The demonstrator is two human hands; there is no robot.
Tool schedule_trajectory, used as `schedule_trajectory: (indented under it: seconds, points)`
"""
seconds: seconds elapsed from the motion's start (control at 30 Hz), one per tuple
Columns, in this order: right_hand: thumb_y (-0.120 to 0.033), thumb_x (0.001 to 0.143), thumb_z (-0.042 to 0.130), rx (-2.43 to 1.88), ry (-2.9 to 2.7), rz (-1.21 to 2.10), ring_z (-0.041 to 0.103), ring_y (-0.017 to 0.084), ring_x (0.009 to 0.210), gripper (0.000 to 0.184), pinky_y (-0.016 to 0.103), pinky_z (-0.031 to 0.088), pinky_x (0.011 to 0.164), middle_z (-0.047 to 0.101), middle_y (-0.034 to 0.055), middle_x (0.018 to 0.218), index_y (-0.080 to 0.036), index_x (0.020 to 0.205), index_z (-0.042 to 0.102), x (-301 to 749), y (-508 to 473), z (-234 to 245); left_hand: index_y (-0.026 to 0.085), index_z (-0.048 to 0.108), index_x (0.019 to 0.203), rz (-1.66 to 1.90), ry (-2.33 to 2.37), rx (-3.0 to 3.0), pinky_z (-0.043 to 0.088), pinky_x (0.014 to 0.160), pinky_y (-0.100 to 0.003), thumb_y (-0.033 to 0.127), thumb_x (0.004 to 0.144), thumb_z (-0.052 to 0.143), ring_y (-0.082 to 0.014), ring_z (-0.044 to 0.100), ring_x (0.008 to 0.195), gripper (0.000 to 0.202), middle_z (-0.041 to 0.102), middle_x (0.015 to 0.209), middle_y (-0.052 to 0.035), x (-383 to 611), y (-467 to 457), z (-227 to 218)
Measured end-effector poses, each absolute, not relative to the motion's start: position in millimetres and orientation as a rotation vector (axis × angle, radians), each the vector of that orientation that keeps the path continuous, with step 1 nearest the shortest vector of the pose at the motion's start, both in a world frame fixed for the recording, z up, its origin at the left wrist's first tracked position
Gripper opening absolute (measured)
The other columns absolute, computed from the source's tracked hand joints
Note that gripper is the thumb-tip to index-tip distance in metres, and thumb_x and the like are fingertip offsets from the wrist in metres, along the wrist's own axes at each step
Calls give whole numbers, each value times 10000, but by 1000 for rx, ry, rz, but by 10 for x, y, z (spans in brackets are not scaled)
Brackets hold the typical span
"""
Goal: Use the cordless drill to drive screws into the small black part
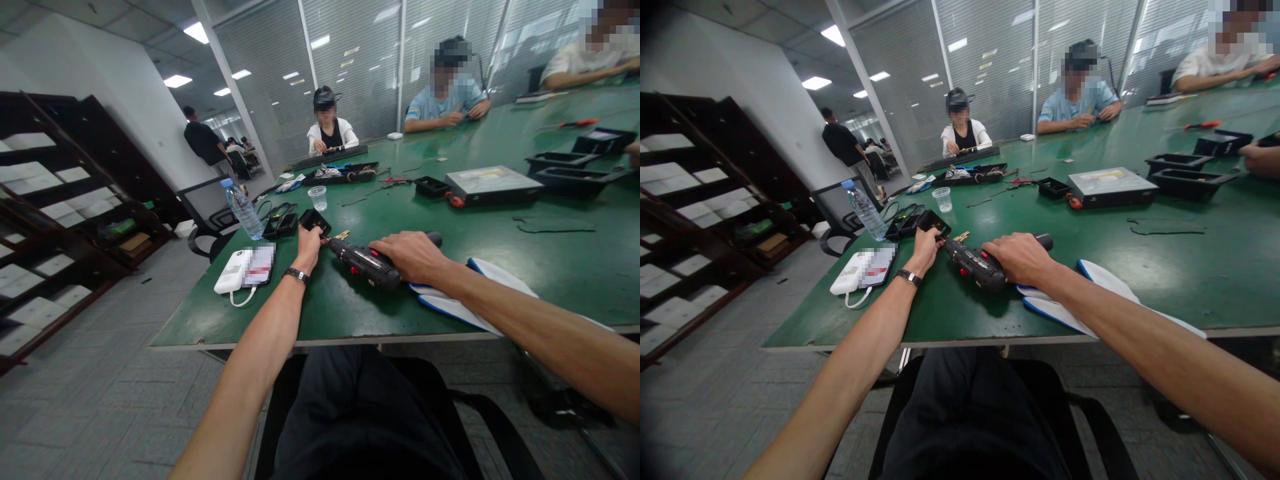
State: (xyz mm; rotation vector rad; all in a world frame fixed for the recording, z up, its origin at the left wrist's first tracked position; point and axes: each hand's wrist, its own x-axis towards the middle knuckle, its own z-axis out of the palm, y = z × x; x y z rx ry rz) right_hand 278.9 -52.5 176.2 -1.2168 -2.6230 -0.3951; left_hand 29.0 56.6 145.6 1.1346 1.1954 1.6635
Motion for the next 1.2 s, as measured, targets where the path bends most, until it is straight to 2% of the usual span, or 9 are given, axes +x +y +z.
schedule_trajectory:
  seconds: [0.73, 0.97, 1.2]
  points:
    - [-277, 819, 571, -1233, -2622, -397, 627, 229, 808, 311, 307, 272, 645, 712, 75, 935, -228, 1124, 609, 2781, -525, 1771, 211, 514, 999, 1663, 1166, 1139, 494, 538, -196, 78, 636, 559, -150, 630, 764, 390, 606, 923, -34, 299, 557, 1462]
    - [-277, 815, 570, -1232, -2622, -410, 630, 240, 810, 327, 314, 273, 638, 709, 68, 929, -230, 1137, 605, 2780, -525, 1771, 211, 510, 980, 1667, 1185, 1138, 495, 530, -213, 56, 611, 526, -146, 623, 732, 401, 600, 946, -33, 307, 551, 1476]
    - [-264, 827, 563, -1237, -2629, -401, 639, 242, 833, 325, 313, 286, 647, 712, 73, 942, -225, 1147, 601, 2783, -526, 1772, 211, 510, 995, 1663, 1204, 1125, 511, 556, -219, 52, 622, 529, -157, 629, 774, 406, 600, 945, -36, 322, 518, 1495]
